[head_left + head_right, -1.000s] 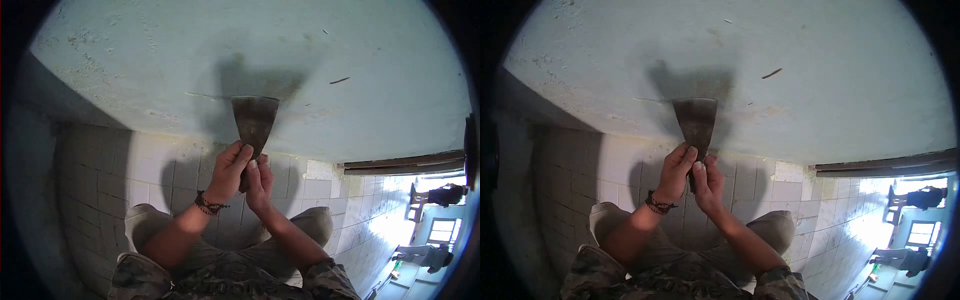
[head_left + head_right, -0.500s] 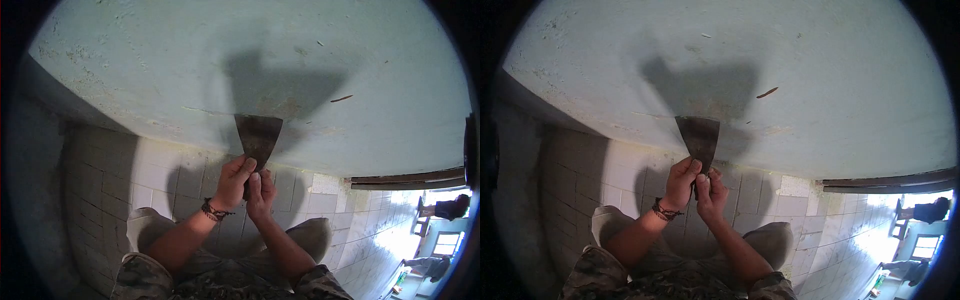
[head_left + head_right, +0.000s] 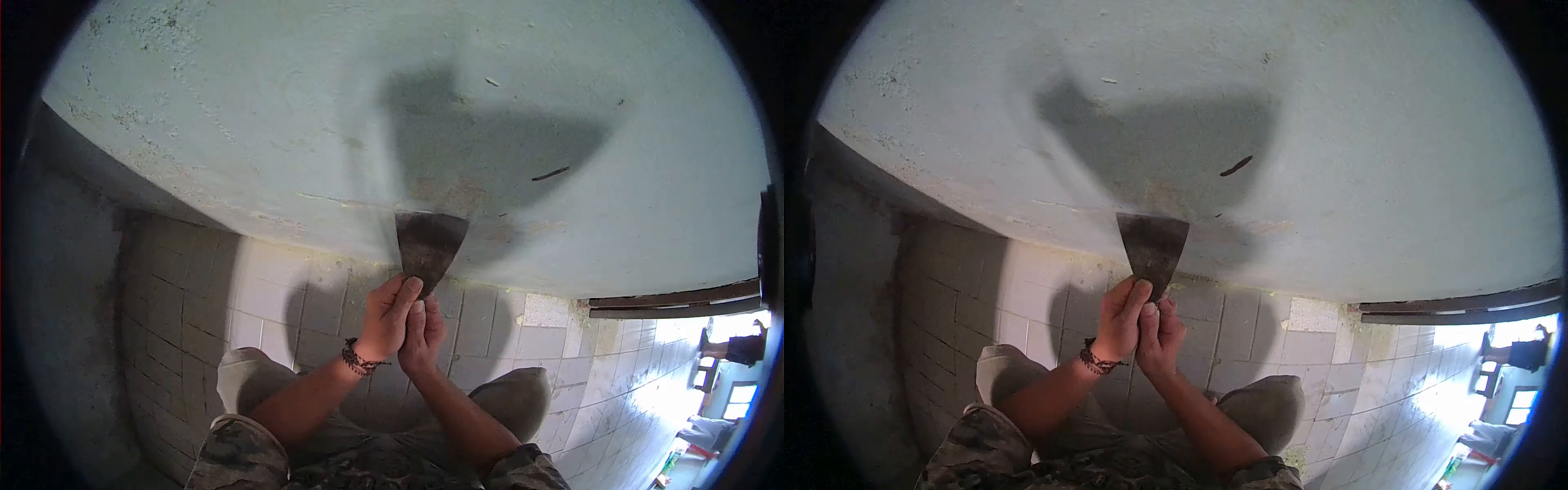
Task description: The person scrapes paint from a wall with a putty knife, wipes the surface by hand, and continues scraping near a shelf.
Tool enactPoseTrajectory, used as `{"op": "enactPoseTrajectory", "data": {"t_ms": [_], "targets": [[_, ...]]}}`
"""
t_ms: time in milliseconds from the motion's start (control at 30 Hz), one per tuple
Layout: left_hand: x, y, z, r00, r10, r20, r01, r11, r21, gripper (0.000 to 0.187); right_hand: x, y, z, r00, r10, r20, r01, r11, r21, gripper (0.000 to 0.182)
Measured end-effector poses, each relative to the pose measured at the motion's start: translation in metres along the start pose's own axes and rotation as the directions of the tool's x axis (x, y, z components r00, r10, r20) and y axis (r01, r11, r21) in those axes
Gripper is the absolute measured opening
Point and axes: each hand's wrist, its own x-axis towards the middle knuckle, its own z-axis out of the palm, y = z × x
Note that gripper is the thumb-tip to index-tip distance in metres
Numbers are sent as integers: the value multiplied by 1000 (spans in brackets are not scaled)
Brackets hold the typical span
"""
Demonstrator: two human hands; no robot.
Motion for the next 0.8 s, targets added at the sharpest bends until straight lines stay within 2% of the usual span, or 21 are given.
{"op": "enactPoseTrajectory", "data": {"t_ms": [33, 100, 133, 200, 233, 300, 333, 400, 433, 467, 500, 533, 600, 633, 667, 700, 733, 800], "targets": [[2, 4, -2, 1000, -1, -2, 1, 1000, 2, 26, 2, -5, 0, 1000, 3, 2, -3, 1000, 2, 23], [5, 8, -6, 998, 28, 48, -26, 999, -41, 25, 2, -16, -2, 995, -76, 66, 85, 984, -154, 24], [2, 5, -6, 999, 22, 42, -20, 999, -36, 25, -2, -12, -2, 995, -67, 70, 77, 985, -151, 24], [3, -2, -8, 1000, 1, 9, -1, 1000, 6, 24, -3, -1, 5, 1000, 14, 5, -14, 1000, 16, 23], [2, -4, -8, 997, 73, -20, -71, 992, 105, 24, -7, 3, 4, 1000, 7, 3, -7, 1000, 20, 23], [-1, 3, -8, 999, 40, -19, -39, 996, 82, 23, -12, 10, 2, 996, 87, 4, -87, 994, -65, 22], [-1, 9, -8, 1000, -7, -24, 9, 998, 59, 23, -8, -4, 6, 996, 84, 2, -83, 994, -66, 22], [5, 26, -13, 999, -22, 32, 21, 1000, 24, 23, -5, -32, 14, 998, -52, 38, 54, 997, -51, 23], [7, 31, -15, 996, -34, 82, 35, 999, -7, 23, -6, -28, 15, 998, -54, 38, 56, 997, -51, 23], [8, 28, -14, 996, -21, 86, 22, 1000, -4, 23, -7, -20, 18, 1000, -23, 14, 22, 999, 41, 24], [5, 19, -15, 998, -15, 55, 12, 998, 60, 23, -7, -14, 20, 1000, 9, -7, -8, 991, 137, 25], [3, 10, -16, 1000, -4, 27, 1, 992, 123, 23, -9, -8, 19, 1000, -9, -10, 10, 989, 146, 25], [4, 7, -17, 999, -37, 15, 33, 979, 200, 23, -13, 3, 17, 999, 24, -20, -24, 1000, 15, 26], [7, 21, -12, 1000, 30, 8, -31, 982, 187, 22, 0, -10, 19, 1000, 22, -23, -21, 999, 24, 26], [3, 34, -12, 998, 68, -14, -65, 982, 179, 22, 8, -25, 18, 995, -78, 62, 81, 996, -35, 26], [4, 48, -21, 997, -30, 65, 12, 964, 264, 21, -5, -34, 16, 979, -122, 162, 138, 986, -92, 26], [-4, 43, -24, 997, -59, 47, 44, 960, 276, 21, -12, -32, 20, 982, -89, 169, 104, 991, -87, 26], [8, 35, -18, 998, -29, 50, 29, 1000, 4, 22, -2, -34, 33, 1000, 29, 12, -31, 965, 260, 23]]}}
